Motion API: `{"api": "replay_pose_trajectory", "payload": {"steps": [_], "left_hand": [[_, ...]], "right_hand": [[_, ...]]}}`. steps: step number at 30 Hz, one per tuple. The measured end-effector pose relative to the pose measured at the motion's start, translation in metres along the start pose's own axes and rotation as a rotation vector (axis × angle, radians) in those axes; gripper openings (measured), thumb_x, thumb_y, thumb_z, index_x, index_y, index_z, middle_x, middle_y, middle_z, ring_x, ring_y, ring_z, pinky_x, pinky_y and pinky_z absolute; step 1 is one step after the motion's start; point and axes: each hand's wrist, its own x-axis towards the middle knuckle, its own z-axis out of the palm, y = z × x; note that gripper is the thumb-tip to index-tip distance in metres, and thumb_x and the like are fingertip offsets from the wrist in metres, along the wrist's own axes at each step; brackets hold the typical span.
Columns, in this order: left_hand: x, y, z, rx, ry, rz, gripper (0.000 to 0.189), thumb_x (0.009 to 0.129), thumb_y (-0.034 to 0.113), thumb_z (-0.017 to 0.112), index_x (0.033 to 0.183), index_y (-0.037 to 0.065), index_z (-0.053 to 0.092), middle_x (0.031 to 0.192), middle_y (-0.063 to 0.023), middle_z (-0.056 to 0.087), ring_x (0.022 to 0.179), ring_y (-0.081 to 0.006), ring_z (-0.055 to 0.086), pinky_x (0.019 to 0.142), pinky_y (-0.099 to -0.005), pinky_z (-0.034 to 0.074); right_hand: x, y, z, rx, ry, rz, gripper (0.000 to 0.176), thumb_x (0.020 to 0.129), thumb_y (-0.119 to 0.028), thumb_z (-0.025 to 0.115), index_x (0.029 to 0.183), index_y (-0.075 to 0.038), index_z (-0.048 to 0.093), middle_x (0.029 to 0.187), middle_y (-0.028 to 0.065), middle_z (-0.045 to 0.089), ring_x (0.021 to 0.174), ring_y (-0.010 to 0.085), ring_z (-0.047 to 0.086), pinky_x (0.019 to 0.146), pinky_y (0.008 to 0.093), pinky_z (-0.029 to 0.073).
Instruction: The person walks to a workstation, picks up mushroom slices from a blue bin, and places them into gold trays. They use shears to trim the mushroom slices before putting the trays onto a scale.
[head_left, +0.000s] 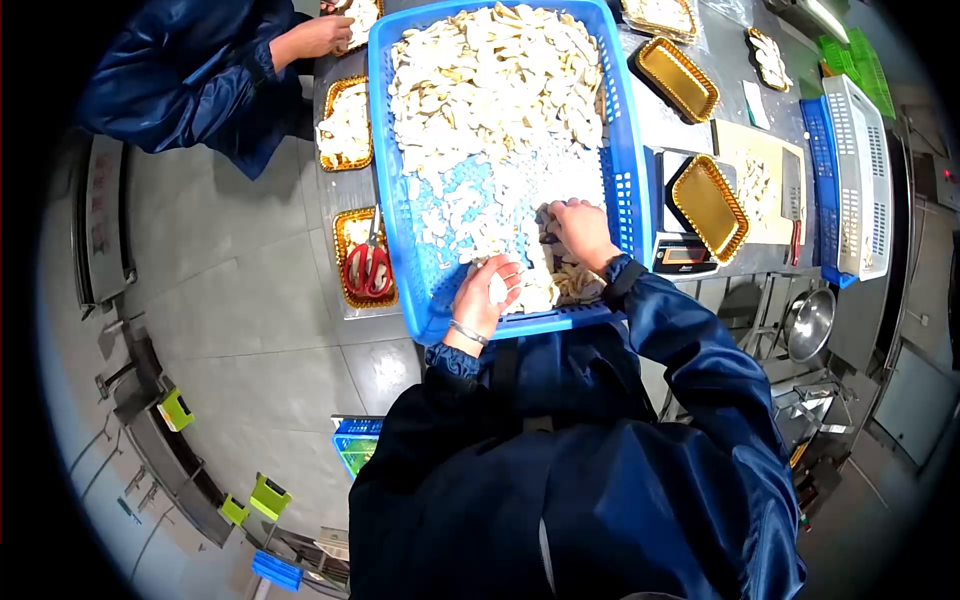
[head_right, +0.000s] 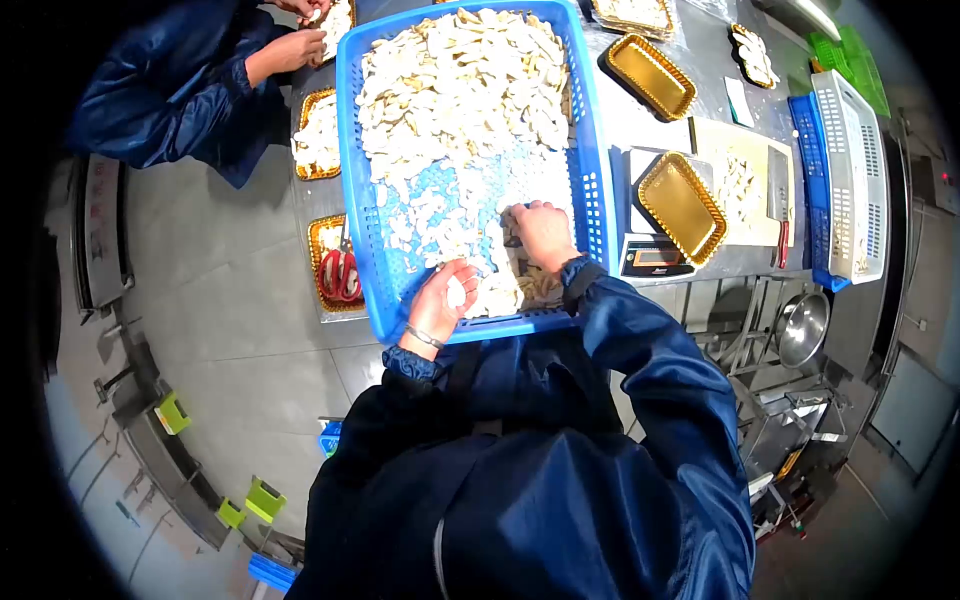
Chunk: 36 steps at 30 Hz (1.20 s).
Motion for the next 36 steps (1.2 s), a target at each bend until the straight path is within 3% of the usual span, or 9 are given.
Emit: {"api": "replay_pose_trajectory", "payload": {"steps": [6,8,10,15,23,24,28,32,36], "left_hand": [[0.002,-0.004,0.009,-0.040,0.003,-0.035,0.031,0.090,0.036,0.049,0.107,0.010,0.054,0.103,-0.0076,0.060,0.090,-0.0183,0.059,0.080,-0.0318,0.049],[0.005,-0.008,0.007,-0.064,-0.006,-0.084,0.034,0.091,0.041,0.047,0.106,0.011,0.053,0.099,-0.0058,0.061,0.088,-0.0183,0.059,0.076,-0.0313,0.050],[0.011,-0.015,-0.005,-0.120,-0.041,-0.104,0.031,0.090,0.039,0.049,0.102,0.011,0.054,0.093,-0.0035,0.061,0.083,-0.0163,0.059,0.067,-0.0278,0.049],[0.007,-0.009,-0.021,-0.099,0.173,0.006,0.022,0.089,0.028,0.053,0.098,0.009,0.056,0.080,-0.0001,0.054,0.066,-0.0098,0.051,0.047,-0.0201,0.034],[0.001,0.003,-0.001,-0.128,-0.075,0.035,0.037,0.091,0.037,0.047,0.116,0.009,0.049,0.112,-0.0089,0.055,0.102,-0.0228,0.055,0.089,-0.0376,0.047],[-0.002,0.007,0.005,-0.152,-0.073,0.020,0.039,0.091,0.039,0.047,0.117,0.010,0.048,0.111,-0.0080,0.056,0.100,-0.0220,0.056,0.090,-0.0392,0.046],[0.006,-0.004,-0.017,-0.182,0.033,0.043,0.024,0.088,0.029,0.057,0.102,0.010,0.057,0.086,-0.0031,0.059,0.074,-0.0146,0.057,0.064,-0.0270,0.048],[0.011,0.022,-0.031,0.082,0.233,0.200,0.016,0.085,0.020,0.059,0.099,0.011,0.058,0.078,-0.0001,0.056,0.064,-0.0084,0.051,0.050,-0.0208,0.038],[0.035,0.046,-0.021,0.548,0.354,0.424,0.033,0.087,0.009,0.047,0.120,0.012,0.049,0.082,-0.0017,0.058,0.059,-0.0077,0.049,0.049,-0.0217,0.040]], "right_hand": [[-0.028,-0.010,-0.034,0.707,-0.381,0.114,0.024,0.077,-0.035,0.062,0.084,-0.012,0.068,0.072,0.0073,0.065,0.068,0.0242,0.063,0.062,0.0352,0.048],[-0.025,-0.025,-0.037,0.695,-0.433,0.175,0.027,0.080,-0.037,0.060,0.086,-0.012,0.068,0.075,0.0081,0.066,0.070,0.0272,0.063,0.063,0.0363,0.048],[-0.005,-0.023,-0.007,0.349,-0.022,0.044,0.022,0.079,-0.031,0.059,0.087,-0.011,0.063,0.075,0.0141,0.063,0.071,0.0323,0.061,0.063,0.0415,0.046],[-0.010,-0.018,-0.014,0.390,-0.142,0.192,0.015,0.077,-0.023,0.060,0.081,-0.008,0.061,0.070,0.0125,0.063,0.066,0.0288,0.061,0.061,0.0372,0.047],[-0.020,-0.023,-0.037,1.473,-0.606,0.494,0.013,0.083,-0.011,0.062,0.092,-0.002,0.064,0.068,0.0016,0.060,0.054,0.0055,0.051,0.048,0.0187,0.039],[-0.018,-0.033,-0.044,1.387,-0.690,0.467,0.019,0.085,-0.018,0.060,0.093,-0.001,0.064,0.067,0.0026,0.059,0.056,0.0077,0.052,0.051,0.0223,0.042],[0.013,-0.019,-0.013,0.384,0.106,0.128,0.022,0.081,-0.027,0.056,0.089,-0.007,0.063,0.085,0.0149,0.063,0.084,0.0344,0.058,0.072,0.0420,0.046],[-0.028,-0.029,-0.010,0.393,-0.372,-0.007,0.021,0.082,-0.030,0.055,0.087,-0.012,0.063,0.079,0.0143,0.061,0.073,0.0336,0.058,0.067,0.0431,0.047],[0.028,-0.047,-0.005,0.254,-0.016,-0.045,0.017,0.081,-0.019,0.056,0.095,-0.012,0.062,0.079,0.0125,0.060,0.074,0.0322,0.058,0.063,0.0402,0.047]]}}
